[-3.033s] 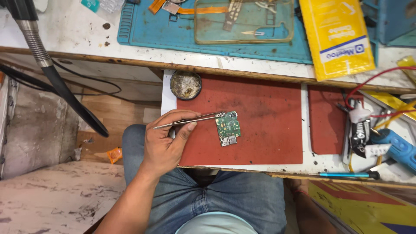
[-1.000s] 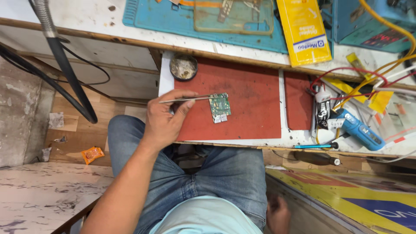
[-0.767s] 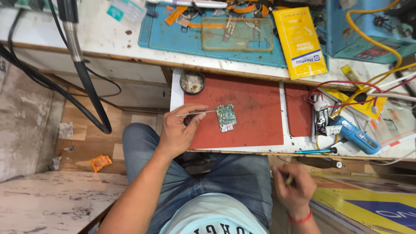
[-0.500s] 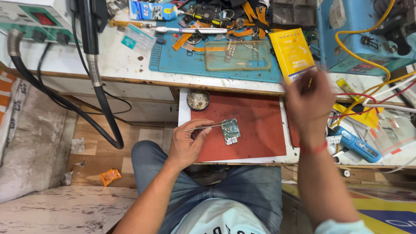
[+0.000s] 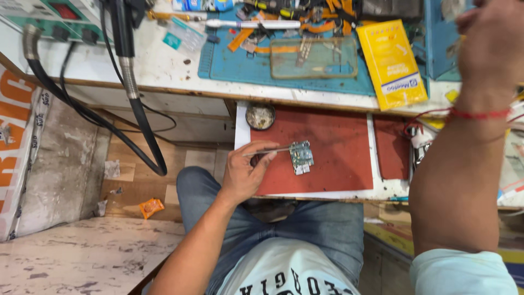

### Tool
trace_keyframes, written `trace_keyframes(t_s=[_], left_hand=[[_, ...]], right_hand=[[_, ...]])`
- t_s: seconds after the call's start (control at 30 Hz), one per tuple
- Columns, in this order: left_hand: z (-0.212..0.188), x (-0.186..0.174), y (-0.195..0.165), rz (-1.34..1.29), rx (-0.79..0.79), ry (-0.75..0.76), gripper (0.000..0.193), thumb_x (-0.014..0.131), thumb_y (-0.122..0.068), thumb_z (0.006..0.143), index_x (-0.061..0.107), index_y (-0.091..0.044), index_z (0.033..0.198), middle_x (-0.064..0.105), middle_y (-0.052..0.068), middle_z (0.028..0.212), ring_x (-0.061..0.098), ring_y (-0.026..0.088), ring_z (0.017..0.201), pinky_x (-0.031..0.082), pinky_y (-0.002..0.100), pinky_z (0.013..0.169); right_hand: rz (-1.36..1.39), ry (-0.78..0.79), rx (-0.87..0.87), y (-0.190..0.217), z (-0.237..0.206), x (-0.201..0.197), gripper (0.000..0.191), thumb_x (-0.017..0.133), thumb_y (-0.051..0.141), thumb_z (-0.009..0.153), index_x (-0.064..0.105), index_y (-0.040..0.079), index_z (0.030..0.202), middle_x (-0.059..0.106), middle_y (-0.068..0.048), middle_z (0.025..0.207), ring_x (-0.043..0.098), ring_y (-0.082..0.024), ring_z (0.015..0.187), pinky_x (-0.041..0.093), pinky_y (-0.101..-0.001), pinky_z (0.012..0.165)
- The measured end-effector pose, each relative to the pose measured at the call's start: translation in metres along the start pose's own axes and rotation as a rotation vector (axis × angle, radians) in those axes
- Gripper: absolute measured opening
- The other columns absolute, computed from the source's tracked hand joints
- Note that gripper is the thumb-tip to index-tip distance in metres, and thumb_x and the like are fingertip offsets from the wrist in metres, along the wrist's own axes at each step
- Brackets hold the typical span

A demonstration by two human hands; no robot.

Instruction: The person solders a small green circuit board on a repair bench, holding the board steady with tweezers in one hand while applying a soldering iron to its components with the other. They reposition and flip the board repeatedly to solder different sides and touch the iron to various points across the board.

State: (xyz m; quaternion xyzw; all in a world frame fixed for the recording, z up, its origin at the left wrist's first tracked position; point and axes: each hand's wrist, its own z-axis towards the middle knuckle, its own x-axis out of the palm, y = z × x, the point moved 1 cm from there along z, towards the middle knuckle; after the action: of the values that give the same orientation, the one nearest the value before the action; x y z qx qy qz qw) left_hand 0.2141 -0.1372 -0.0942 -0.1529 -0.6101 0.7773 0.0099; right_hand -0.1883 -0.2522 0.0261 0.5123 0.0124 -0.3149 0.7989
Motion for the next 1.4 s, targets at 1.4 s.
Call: trace_keyframes(t_s=[1.4], left_hand=[[-0.02, 0.01, 0.0, -0.025, 0.046, -0.115, 0.012, 0.072, -0.006, 0.098, 0.075, -0.003, 0.109, 0.076, 0.005, 0.095, 0.065, 0.008, 0.074, 0.052, 0.023, 0.065]], right_hand=[[0.099, 0.193, -0.118, 0.018, -0.283, 0.004, 0.022, 0.068, 0.014, 0.1, 0.068, -0.008, 0.098, 0.07, -0.016, 0.081, 0.073, -0.021, 0.064, 0.059, -0.0267, 0.058]])
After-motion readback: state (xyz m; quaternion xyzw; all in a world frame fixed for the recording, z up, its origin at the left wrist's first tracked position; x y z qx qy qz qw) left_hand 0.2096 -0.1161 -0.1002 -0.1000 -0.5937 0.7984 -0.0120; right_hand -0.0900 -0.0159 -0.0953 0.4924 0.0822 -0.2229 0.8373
